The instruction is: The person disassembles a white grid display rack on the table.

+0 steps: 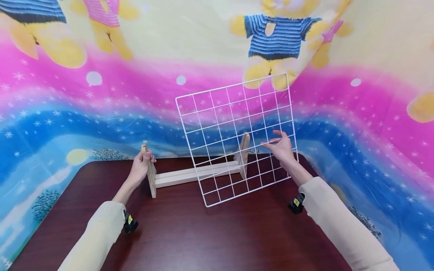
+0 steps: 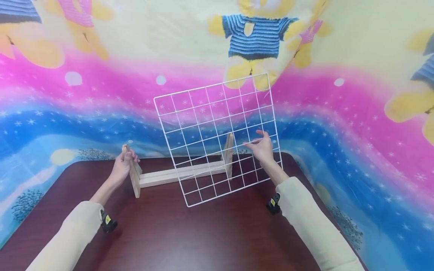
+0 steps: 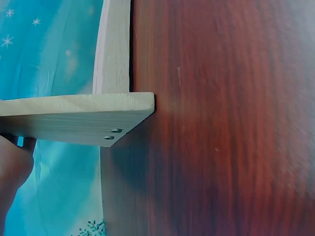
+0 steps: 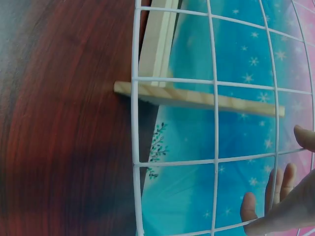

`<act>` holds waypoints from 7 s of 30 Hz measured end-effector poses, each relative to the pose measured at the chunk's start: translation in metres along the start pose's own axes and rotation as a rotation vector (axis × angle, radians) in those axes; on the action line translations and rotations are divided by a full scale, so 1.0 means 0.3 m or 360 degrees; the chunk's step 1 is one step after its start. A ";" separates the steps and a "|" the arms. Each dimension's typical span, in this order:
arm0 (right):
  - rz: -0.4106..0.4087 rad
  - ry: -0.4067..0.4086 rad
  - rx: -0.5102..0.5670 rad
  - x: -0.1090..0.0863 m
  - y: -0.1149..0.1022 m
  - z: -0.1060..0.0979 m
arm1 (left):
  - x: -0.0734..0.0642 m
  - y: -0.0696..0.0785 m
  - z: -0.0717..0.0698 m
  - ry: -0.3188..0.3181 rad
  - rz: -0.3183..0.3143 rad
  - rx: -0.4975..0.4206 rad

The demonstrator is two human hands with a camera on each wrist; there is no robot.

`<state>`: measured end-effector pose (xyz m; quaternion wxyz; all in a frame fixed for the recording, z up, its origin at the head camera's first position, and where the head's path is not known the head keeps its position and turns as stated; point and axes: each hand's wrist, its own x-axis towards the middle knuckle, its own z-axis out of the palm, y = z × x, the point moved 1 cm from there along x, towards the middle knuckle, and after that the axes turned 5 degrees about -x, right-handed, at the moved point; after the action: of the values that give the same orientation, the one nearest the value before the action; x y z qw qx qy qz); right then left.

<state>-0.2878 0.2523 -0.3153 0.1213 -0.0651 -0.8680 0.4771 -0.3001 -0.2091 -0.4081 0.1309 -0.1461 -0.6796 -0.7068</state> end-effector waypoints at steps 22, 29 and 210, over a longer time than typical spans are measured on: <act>-0.0148 -0.0386 -0.0377 -0.009 0.172 -0.124 | -0.155 0.049 -0.010 0.0161 0.0056 0.0295; -0.0136 -0.0490 -0.0393 0.008 0.235 -0.140 | -0.226 0.118 0.025 0.0262 0.0056 0.0396; -0.1125 -0.0892 -0.1413 -0.274 0.510 0.016 | -0.669 0.110 -0.029 -0.0878 0.0416 -0.0640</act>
<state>-0.2105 0.3116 -0.4590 0.0011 0.3087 -0.9512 0.0016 -0.1025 -0.2219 -0.4551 0.0005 -0.4398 -0.5123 -0.7377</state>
